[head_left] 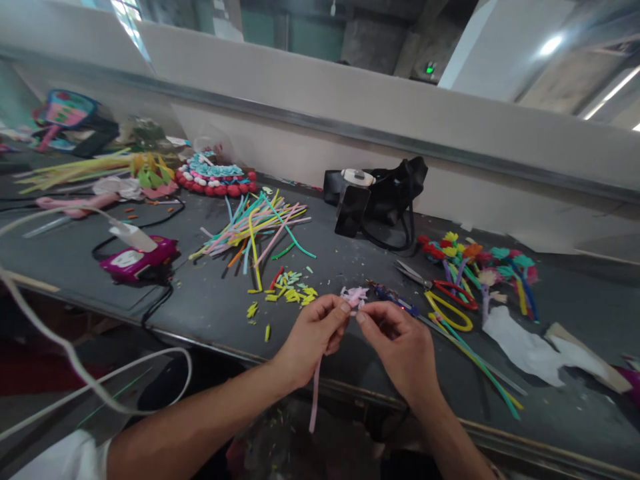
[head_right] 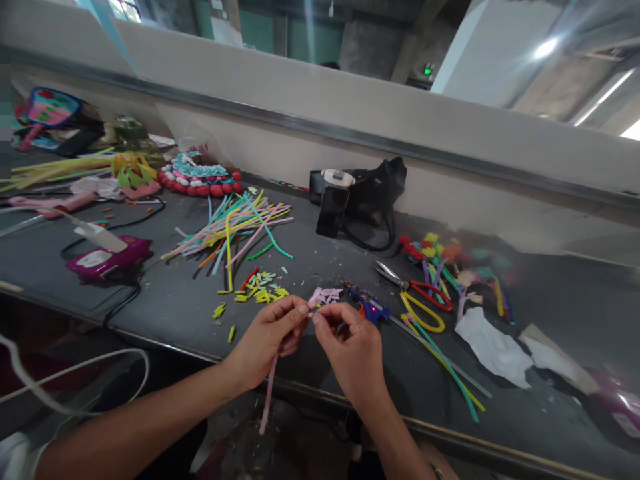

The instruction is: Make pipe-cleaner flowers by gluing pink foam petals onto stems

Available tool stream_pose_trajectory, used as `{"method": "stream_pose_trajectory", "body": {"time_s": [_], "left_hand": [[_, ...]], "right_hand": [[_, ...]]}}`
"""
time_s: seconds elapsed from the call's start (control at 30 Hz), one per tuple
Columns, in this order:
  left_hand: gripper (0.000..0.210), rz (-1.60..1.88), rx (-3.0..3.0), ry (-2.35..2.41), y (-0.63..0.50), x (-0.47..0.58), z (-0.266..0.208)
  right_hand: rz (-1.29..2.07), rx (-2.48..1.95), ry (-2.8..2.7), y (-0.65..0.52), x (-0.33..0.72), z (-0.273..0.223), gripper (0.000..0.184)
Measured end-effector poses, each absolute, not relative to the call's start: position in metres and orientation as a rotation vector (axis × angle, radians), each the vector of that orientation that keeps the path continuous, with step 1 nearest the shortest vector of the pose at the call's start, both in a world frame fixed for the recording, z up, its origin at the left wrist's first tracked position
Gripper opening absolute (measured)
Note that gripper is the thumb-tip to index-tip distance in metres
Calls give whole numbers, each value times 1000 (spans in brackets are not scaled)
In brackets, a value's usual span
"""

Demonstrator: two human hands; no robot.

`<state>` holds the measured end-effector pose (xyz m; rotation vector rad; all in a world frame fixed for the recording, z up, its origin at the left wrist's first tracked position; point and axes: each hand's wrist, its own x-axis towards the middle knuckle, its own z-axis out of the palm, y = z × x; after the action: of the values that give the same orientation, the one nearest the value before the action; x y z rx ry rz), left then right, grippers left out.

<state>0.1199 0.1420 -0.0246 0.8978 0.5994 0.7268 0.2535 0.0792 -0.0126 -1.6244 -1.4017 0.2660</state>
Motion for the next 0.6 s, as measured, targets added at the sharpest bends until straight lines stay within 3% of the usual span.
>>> {"method": "stream_pose_trajectory", "body": {"time_s": [0.6], "left_hand": [[26, 718, 1044, 637, 139, 118, -21]], "right_hand": [[227, -1589, -1464, 75, 264, -5, 9]]}}
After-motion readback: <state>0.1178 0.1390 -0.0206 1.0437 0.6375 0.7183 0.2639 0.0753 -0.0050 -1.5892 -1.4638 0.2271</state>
